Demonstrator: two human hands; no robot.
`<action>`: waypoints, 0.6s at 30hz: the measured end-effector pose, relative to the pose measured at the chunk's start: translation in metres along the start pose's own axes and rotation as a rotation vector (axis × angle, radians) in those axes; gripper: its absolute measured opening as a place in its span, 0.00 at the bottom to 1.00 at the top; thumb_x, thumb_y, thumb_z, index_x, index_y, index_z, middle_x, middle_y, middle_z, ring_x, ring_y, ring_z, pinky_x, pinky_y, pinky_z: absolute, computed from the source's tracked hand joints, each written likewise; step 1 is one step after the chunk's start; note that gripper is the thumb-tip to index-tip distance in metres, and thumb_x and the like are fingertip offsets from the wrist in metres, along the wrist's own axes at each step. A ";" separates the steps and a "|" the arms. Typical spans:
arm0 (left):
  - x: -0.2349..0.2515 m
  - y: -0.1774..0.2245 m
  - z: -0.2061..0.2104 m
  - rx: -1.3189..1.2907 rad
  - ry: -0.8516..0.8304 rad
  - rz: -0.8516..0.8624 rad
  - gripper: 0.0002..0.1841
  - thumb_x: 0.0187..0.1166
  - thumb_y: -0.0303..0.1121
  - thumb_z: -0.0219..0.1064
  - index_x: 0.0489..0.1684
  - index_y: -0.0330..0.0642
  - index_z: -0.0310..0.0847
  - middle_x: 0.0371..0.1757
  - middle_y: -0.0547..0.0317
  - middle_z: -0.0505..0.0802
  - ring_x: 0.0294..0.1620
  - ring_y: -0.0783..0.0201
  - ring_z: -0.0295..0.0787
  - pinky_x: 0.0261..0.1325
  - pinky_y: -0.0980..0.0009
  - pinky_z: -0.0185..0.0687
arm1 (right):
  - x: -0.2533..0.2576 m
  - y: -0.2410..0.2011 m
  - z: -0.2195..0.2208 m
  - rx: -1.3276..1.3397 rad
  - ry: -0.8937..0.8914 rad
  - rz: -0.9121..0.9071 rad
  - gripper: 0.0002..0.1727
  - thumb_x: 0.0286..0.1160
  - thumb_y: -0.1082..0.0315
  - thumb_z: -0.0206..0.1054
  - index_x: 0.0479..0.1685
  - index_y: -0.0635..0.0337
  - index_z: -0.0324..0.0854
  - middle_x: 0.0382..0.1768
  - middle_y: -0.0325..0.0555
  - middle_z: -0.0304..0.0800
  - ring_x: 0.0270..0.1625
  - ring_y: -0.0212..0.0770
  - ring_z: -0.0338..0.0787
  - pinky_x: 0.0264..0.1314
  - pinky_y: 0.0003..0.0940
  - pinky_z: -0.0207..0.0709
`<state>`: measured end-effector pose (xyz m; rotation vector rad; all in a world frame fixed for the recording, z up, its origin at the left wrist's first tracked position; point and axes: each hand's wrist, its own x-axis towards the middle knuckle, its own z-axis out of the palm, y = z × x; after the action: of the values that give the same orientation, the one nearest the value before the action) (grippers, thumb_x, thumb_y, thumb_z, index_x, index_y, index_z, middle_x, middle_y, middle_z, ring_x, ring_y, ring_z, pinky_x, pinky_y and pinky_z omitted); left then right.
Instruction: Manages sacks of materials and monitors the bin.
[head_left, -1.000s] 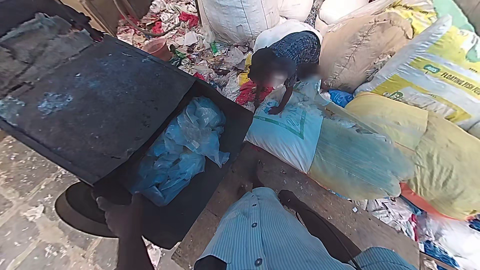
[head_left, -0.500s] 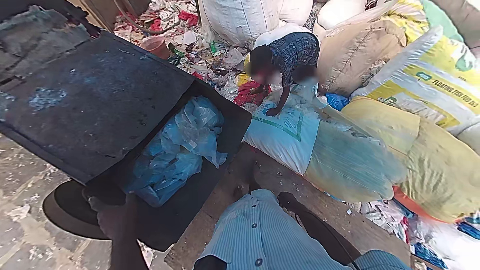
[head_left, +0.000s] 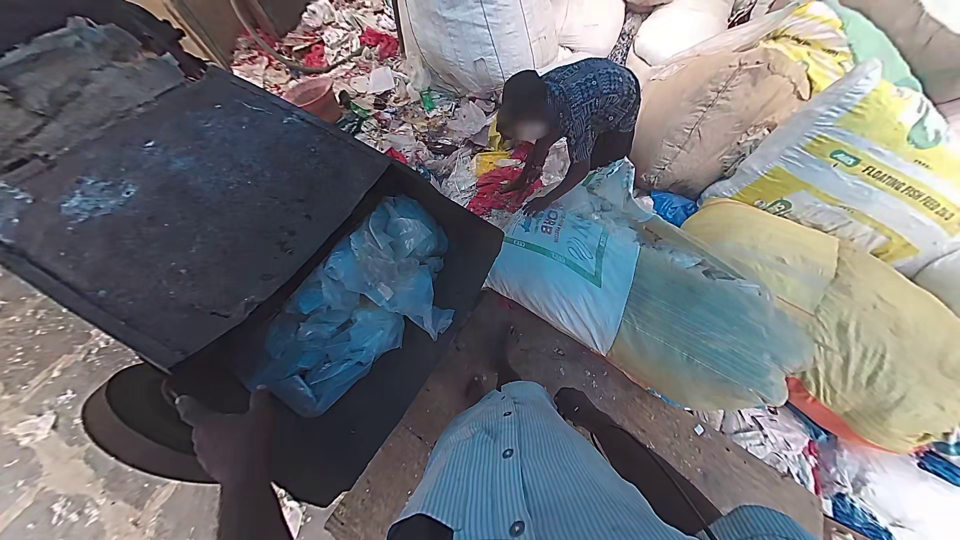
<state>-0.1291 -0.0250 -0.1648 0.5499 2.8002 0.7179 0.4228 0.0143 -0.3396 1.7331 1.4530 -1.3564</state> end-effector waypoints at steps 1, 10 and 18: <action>0.000 0.000 0.000 0.005 -0.001 0.001 0.51 0.78 0.47 0.71 0.97 0.43 0.38 0.80 0.27 0.76 0.80 0.31 0.75 0.77 0.35 0.70 | -0.001 0.000 0.000 -0.004 0.002 -0.003 0.20 0.90 0.58 0.54 0.58 0.64 0.85 0.53 0.59 0.91 0.52 0.54 0.91 0.57 0.55 0.80; -0.002 0.001 -0.002 -0.011 -0.007 -0.002 0.51 0.78 0.47 0.72 0.97 0.43 0.38 0.79 0.25 0.76 0.79 0.29 0.75 0.77 0.34 0.70 | 0.004 -0.004 0.001 -0.049 0.004 0.004 0.18 0.88 0.59 0.56 0.56 0.63 0.85 0.50 0.58 0.91 0.50 0.53 0.91 0.55 0.55 0.79; 0.001 0.001 -0.001 -0.002 -0.008 -0.009 0.51 0.78 0.47 0.72 0.97 0.43 0.38 0.80 0.26 0.76 0.79 0.31 0.75 0.78 0.35 0.70 | -0.135 -0.076 -0.047 -0.202 -0.062 -0.029 0.21 0.95 0.69 0.47 0.75 0.71 0.76 0.77 0.62 0.79 0.77 0.52 0.80 0.80 0.47 0.67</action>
<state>-0.1301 -0.0244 -0.1638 0.5382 2.7925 0.7145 0.3785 0.0189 -0.1839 1.5353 1.5285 -1.2206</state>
